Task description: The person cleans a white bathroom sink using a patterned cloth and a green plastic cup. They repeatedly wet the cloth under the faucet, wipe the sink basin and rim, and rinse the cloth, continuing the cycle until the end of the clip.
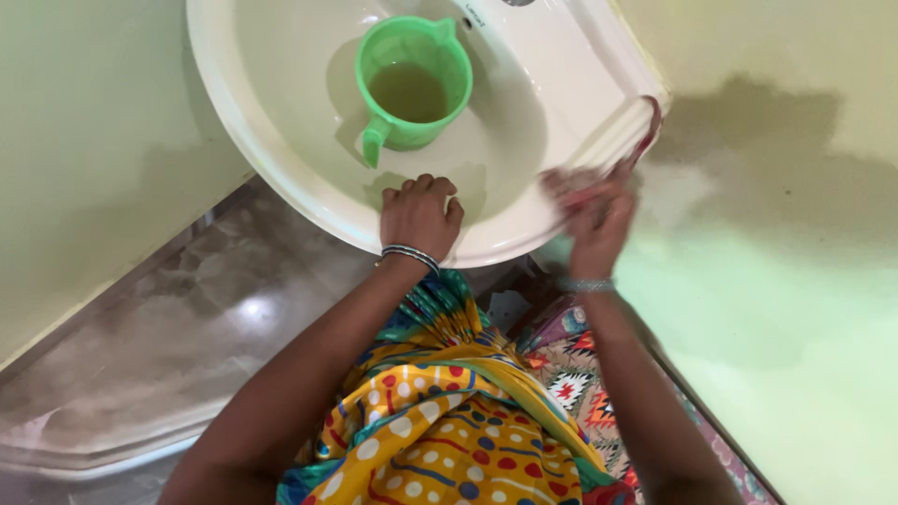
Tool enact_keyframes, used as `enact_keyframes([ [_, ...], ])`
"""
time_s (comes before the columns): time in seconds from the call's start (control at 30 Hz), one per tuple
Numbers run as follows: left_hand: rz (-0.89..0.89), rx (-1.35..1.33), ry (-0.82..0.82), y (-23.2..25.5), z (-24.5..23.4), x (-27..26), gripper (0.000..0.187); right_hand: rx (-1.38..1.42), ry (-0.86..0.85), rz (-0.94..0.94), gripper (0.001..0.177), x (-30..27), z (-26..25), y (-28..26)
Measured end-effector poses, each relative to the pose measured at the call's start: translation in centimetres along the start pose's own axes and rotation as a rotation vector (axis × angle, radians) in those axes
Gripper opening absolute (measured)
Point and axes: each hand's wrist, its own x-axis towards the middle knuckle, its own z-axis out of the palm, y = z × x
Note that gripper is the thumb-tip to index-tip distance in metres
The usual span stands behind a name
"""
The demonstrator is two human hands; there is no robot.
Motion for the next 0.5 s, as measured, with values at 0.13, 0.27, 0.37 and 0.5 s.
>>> enact_keyframes([
  [0.13, -0.001, 0.022, -0.070, 0.0, 0.1, -0.3, 0.016, 0.021, -0.211, 0.121, 0.039, -2.9, -1.4, -6.3],
  [0.27, 0.015, 0.026, -0.071, 0.2, -0.2, -0.4, 0.017, -0.106, -0.239, -0.089, 0.030, 0.0, -1.5, -7.2],
  [0.37, 0.020, 0.029, -0.062, 0.1, -0.3, -0.3, 0.017, -0.510, -0.314, -0.305, 0.031, 4.3, 0.2, -5.0],
  [0.5, 0.029, 0.039, -0.015, 0.0, -0.6, -0.3, 0.017, -0.482, -0.378, -0.193, 0.020, 8.9, 1.9, -2.0],
])
